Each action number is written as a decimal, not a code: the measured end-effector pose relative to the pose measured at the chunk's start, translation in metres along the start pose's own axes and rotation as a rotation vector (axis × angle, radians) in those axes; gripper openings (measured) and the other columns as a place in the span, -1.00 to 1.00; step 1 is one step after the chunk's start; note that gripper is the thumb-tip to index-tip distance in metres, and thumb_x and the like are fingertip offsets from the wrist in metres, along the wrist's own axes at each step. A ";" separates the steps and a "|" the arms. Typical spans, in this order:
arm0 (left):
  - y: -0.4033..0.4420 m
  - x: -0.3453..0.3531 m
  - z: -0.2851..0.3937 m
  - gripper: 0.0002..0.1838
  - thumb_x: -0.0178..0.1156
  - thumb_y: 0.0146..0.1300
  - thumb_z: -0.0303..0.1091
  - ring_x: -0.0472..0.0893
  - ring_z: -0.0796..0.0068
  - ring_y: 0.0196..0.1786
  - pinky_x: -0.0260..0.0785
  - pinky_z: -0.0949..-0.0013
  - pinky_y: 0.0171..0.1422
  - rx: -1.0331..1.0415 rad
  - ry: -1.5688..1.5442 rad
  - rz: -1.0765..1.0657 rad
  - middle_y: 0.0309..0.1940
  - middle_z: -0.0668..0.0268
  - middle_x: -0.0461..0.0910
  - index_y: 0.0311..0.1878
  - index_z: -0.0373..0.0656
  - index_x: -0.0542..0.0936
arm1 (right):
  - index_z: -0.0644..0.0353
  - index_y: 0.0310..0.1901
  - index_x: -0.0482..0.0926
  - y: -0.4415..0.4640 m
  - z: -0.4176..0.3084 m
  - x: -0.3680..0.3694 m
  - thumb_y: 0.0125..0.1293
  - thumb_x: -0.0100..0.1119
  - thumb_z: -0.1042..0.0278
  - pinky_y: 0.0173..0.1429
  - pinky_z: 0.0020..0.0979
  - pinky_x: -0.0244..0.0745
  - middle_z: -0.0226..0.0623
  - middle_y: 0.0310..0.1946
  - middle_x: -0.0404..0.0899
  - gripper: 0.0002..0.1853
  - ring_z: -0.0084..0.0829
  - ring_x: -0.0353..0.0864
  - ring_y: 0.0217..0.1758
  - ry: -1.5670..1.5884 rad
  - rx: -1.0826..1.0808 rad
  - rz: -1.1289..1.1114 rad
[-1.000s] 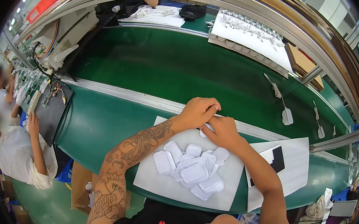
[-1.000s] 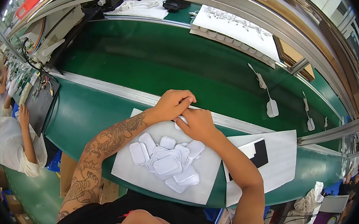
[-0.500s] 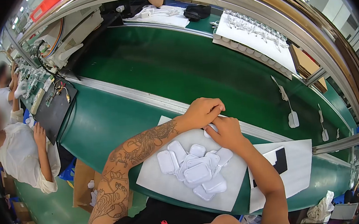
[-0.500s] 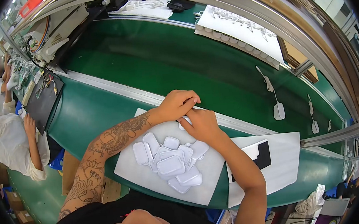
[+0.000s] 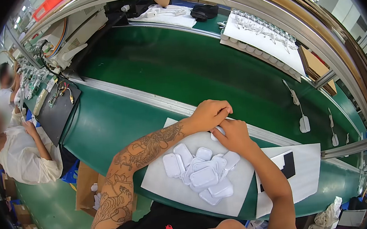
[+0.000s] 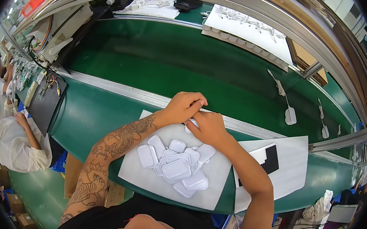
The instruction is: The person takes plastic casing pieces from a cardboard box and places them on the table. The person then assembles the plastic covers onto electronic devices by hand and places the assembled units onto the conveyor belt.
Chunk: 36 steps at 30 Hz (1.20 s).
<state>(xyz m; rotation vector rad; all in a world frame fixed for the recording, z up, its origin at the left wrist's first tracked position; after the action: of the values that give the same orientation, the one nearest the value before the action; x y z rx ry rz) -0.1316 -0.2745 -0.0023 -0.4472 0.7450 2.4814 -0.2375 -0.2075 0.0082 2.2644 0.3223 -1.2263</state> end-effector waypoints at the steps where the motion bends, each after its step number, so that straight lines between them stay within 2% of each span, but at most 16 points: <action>1: 0.000 0.000 0.000 -0.75 0.12 0.55 -0.27 0.70 0.28 -0.38 0.52 0.24 -0.23 0.004 -0.001 0.002 -0.42 0.21 0.72 -0.08 -0.17 0.74 | 0.16 -0.16 0.72 0.000 0.000 0.000 0.34 0.38 0.17 -0.43 -0.14 0.47 -0.17 -0.54 0.68 -0.77 -0.10 0.67 -0.53 0.006 0.021 -0.011; 14: 0.000 0.001 -0.001 -0.75 0.13 0.54 -0.26 0.69 0.34 -0.42 0.51 0.27 -0.27 -0.005 -0.018 -0.004 -0.46 0.23 0.70 -0.08 -0.19 0.74 | 0.15 -0.14 0.74 0.000 -0.001 -0.001 0.35 0.37 0.15 -0.41 -0.10 0.47 -0.13 -0.53 0.68 -0.76 -0.05 0.67 -0.51 0.027 0.058 -0.033; 17: 0.000 0.001 -0.001 -0.75 0.14 0.54 -0.26 0.68 0.34 -0.42 0.50 0.27 -0.27 -0.008 -0.025 0.005 -0.46 0.24 0.70 -0.08 -0.19 0.74 | 0.13 -0.14 0.70 0.000 -0.001 0.000 0.38 0.36 0.16 -0.44 -0.16 0.46 -0.24 -0.55 0.69 -0.78 -0.14 0.67 -0.53 -0.020 0.017 -0.033; 20: 0.000 0.001 0.000 -0.75 0.14 0.53 -0.27 0.68 0.35 -0.43 0.50 0.28 -0.28 0.001 -0.018 0.005 -0.46 0.24 0.69 -0.09 -0.19 0.74 | 0.13 -0.14 0.70 0.000 0.000 0.001 0.38 0.35 0.16 -0.43 -0.16 0.46 -0.23 -0.54 0.69 -0.78 -0.14 0.67 -0.52 -0.020 0.023 -0.042; 23: 0.000 0.000 0.000 -0.75 0.14 0.53 -0.27 0.67 0.36 -0.43 0.49 0.28 -0.28 0.005 -0.017 0.002 -0.48 0.25 0.68 -0.09 -0.19 0.74 | 0.15 -0.15 0.73 0.001 0.000 0.000 0.36 0.36 0.15 -0.40 -0.09 0.48 -0.13 -0.52 0.69 -0.76 -0.05 0.68 -0.50 0.013 0.058 -0.044; 36: 0.001 0.001 -0.001 -0.75 0.14 0.54 -0.26 0.67 0.36 -0.43 0.49 0.28 -0.29 0.014 -0.014 0.008 -0.49 0.26 0.68 -0.08 -0.19 0.74 | 0.16 -0.15 0.73 0.000 0.002 0.001 0.36 0.37 0.15 -0.37 -0.10 0.50 -0.12 -0.48 0.71 -0.75 -0.05 0.69 -0.47 0.009 0.063 -0.054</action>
<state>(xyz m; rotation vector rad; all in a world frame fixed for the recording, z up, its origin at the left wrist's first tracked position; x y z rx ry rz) -0.1326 -0.2754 -0.0036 -0.4220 0.7593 2.4832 -0.2383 -0.2083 0.0070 2.3300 0.3550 -1.2703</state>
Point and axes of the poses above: each hand's wrist, its own y-axis towards the middle knuckle, its own x-axis out of the palm, z = x × y, the point moved 6 cm from there along y, towards the middle knuckle
